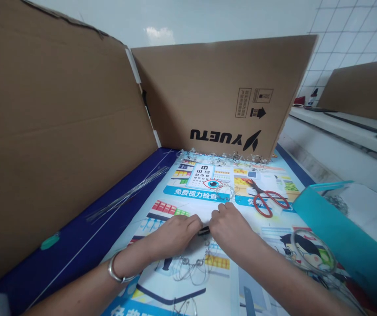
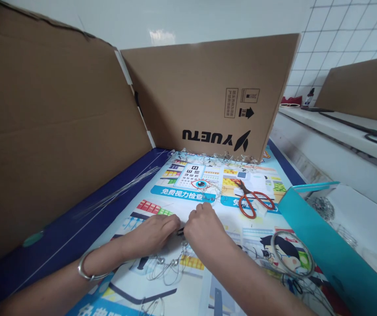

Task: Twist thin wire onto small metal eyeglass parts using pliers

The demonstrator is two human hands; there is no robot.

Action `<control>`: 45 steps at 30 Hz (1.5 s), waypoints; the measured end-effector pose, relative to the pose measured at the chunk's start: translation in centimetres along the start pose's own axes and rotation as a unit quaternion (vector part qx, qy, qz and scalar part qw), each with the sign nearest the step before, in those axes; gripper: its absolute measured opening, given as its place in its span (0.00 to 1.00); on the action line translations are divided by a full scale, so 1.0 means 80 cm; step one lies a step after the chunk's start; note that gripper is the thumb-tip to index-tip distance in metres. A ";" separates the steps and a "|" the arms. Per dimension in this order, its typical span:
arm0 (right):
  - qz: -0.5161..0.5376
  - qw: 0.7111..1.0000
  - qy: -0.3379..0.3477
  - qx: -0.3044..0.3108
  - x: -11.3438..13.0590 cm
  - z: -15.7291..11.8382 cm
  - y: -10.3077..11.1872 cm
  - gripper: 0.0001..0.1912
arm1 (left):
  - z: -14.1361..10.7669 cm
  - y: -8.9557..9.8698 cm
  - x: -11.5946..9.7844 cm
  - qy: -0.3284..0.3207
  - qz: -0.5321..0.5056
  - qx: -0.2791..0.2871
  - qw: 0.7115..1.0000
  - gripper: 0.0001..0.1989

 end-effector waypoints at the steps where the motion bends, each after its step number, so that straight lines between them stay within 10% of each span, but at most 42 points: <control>1: -0.004 1.000 -0.001 0.003 0.002 0.000 0.000 0.07 | -0.001 0.000 0.000 -0.001 0.003 0.003 1.000 0.08; 45: -0.008 1.000 -0.018 0.011 0.015 -0.014 0.001 0.06 | -0.004 0.000 -0.004 0.017 0.015 0.012 1.000 0.06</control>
Point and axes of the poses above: each hand's wrist, its own z-axis towards the middle knuckle, its own y-axis out of the back of the hand, x = y × z, the point moved 4 cm from there along z, towards the middle knuckle, and after that the axes turned 2 degrees about y, right-handed, at the moved point
